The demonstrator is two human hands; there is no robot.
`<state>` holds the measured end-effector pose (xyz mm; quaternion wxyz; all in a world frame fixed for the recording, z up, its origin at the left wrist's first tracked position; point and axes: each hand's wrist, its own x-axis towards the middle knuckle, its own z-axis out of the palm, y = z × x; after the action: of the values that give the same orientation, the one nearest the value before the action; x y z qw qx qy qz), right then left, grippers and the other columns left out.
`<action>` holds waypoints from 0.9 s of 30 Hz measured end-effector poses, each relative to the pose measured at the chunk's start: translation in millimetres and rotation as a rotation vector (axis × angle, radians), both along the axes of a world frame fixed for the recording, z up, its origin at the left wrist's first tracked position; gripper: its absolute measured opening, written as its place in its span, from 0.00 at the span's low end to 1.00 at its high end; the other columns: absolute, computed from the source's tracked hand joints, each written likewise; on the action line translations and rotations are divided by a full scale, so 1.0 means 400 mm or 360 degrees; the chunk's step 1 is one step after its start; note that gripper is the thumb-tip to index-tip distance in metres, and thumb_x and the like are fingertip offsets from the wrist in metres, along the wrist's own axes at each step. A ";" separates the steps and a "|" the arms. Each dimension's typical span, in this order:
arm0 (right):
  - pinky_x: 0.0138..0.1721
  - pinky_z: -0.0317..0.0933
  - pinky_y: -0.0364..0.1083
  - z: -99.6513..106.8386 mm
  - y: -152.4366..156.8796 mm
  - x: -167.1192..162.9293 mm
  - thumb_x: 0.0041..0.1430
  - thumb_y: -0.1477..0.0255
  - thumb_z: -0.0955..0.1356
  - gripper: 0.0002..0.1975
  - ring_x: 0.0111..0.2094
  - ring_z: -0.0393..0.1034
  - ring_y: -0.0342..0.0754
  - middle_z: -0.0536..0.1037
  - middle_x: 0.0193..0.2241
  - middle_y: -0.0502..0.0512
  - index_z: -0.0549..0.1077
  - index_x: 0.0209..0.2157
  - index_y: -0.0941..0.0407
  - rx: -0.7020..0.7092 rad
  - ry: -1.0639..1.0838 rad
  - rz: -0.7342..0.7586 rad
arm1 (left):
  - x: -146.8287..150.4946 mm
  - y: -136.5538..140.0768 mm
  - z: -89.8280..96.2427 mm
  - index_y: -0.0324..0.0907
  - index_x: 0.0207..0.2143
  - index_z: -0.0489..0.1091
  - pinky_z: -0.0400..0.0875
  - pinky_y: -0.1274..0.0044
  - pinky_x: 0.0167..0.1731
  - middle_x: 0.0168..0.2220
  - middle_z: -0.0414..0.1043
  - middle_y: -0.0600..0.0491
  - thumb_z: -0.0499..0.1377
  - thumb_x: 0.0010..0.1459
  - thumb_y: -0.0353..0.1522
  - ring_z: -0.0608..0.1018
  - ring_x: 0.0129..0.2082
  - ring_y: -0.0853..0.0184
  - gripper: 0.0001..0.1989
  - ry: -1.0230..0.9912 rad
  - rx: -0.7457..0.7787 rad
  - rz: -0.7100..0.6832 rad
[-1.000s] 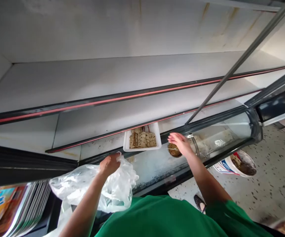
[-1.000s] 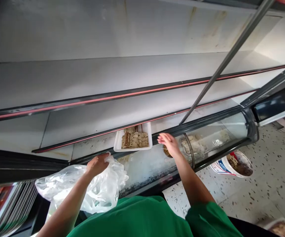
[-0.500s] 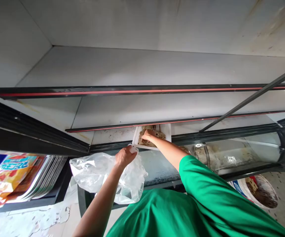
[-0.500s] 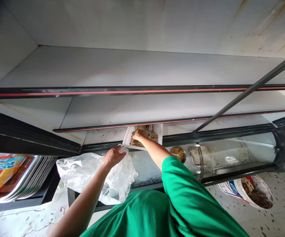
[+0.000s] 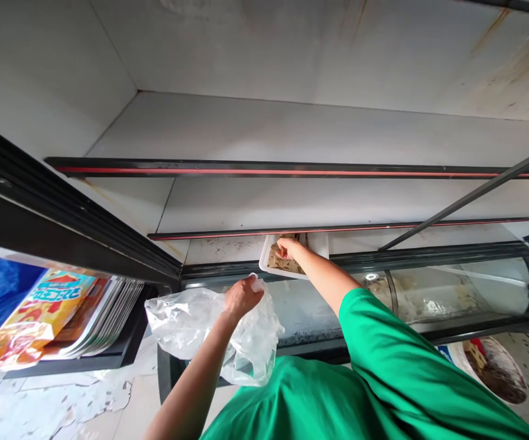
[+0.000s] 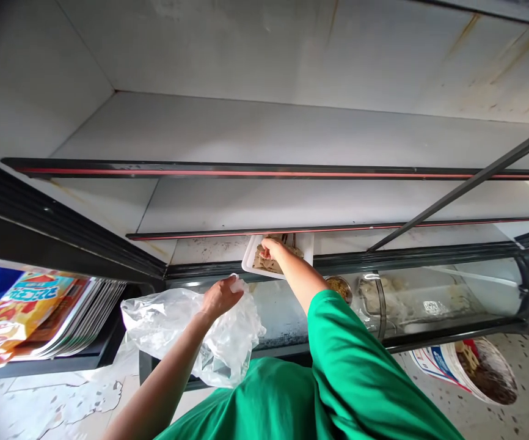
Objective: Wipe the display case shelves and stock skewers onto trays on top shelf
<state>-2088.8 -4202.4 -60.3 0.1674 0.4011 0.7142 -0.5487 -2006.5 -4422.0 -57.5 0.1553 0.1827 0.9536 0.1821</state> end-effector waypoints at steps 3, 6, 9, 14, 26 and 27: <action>0.13 0.51 0.35 0.017 0.019 0.007 0.62 0.77 0.61 0.13 0.13 0.54 0.36 0.59 0.14 0.45 0.56 0.23 0.56 -0.0107 -0.0060 -0.0082 | -0.005 -0.009 0.001 0.47 0.47 0.70 0.69 0.70 0.40 0.42 0.77 0.47 0.53 0.52 0.37 0.77 0.44 0.55 0.19 -0.0008 0.0026 -0.0018; 0.11 0.41 0.34 0.025 0.037 0.022 0.66 0.72 0.58 0.16 0.11 0.45 0.34 0.54 0.13 0.42 0.53 0.22 0.55 -0.0118 -0.0006 -0.0136 | -0.013 -0.013 -0.001 0.48 0.47 0.70 0.70 0.71 0.39 0.42 0.77 0.48 0.53 0.53 0.37 0.77 0.44 0.56 0.19 -0.0028 0.0051 -0.0037; 0.12 0.35 0.35 0.030 0.052 0.044 0.67 0.68 0.59 0.18 0.11 0.41 0.33 0.50 0.12 0.40 0.51 0.23 0.55 -0.0076 0.0114 -0.0171 | -0.021 -0.012 -0.003 0.51 0.56 0.63 0.69 0.71 0.40 0.46 0.76 0.50 0.54 0.53 0.35 0.76 0.47 0.57 0.26 -0.0053 0.0080 -0.0071; 0.12 0.34 0.36 0.055 0.087 0.114 0.65 0.62 0.62 0.19 0.11 0.42 0.34 0.51 0.12 0.39 0.53 0.24 0.55 -0.0099 0.0287 -0.0167 | -0.027 -0.003 0.002 0.50 0.60 0.57 0.69 0.69 0.41 0.48 0.75 0.47 0.53 0.53 0.35 0.75 0.49 0.54 0.30 -0.0068 0.0079 -0.0138; 0.11 0.36 0.35 0.108 0.152 0.475 0.64 0.66 0.62 0.11 0.10 0.41 0.33 0.54 0.13 0.38 0.63 0.30 0.57 -0.0626 0.0646 -0.0103 | -0.058 -0.015 0.036 0.44 0.61 0.54 0.70 0.69 0.43 0.49 0.73 0.43 0.50 0.55 0.36 0.75 0.48 0.54 0.30 -0.0048 -0.0140 -0.0396; 0.11 0.36 0.35 0.113 0.150 0.508 0.64 0.67 0.61 0.10 0.09 0.41 0.34 0.52 0.12 0.38 0.63 0.29 0.57 -0.0630 0.0647 -0.0122 | -0.068 -0.020 0.030 0.42 0.62 0.53 0.70 0.70 0.45 0.50 0.73 0.43 0.49 0.56 0.36 0.75 0.49 0.56 0.30 -0.0066 -0.0153 -0.0435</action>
<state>-1885.7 -4142.5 -14.9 0.0750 0.2690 0.5964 -0.7526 -2033.7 -4430.1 -45.4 0.2068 0.2995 0.9240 0.1172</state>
